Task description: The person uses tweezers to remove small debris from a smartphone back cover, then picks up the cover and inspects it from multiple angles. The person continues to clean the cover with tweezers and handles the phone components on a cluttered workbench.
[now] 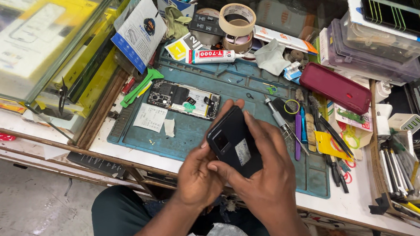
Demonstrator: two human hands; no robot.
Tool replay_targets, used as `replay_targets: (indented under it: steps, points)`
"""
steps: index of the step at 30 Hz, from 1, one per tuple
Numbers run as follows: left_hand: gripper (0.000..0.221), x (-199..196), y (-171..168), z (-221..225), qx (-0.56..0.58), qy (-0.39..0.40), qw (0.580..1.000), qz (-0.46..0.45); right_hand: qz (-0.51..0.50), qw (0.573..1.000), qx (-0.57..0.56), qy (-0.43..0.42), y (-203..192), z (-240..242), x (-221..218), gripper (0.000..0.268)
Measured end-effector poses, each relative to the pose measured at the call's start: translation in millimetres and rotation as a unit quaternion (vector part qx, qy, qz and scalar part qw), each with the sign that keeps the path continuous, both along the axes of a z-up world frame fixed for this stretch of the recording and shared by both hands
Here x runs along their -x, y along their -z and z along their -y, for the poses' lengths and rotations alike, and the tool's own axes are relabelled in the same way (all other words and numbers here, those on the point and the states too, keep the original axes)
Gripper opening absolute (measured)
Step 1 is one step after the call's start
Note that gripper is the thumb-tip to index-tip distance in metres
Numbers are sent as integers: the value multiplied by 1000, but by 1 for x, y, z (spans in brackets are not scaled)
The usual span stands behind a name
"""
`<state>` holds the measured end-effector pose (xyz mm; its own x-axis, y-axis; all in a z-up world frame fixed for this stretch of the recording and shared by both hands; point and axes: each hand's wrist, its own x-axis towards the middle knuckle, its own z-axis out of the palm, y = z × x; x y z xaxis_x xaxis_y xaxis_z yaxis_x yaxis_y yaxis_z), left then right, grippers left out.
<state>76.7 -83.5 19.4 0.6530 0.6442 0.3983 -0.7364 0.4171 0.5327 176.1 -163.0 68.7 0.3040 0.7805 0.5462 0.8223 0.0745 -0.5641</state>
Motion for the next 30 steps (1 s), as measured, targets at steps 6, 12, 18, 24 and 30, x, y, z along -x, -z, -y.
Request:
replay_targets:
  steps: [6, 12, 18, 24, 30]
  points:
    - [60, 23, 4, -22, -59, -59, 991, -103, 40, 999, -2, 21, 0, 6, -2, 100]
    - [51, 38, -4, -35, -90, -56, 959, -264, 90, 995, -13, 37, 3, 8, -2, 99]
    - [42, 35, -5, -33, -70, -60, 951, -296, 97, 994, -3, 41, 7, 11, -1, 100]
    - [38, 34, -1, -29, -57, -82, 949, -299, 135, 990, 5, 42, 11, 13, -1, 100]
    - [29, 35, -7, -29, -100, -106, 937, -319, 179, 983, 21, 21, 7, 17, 4, 95]
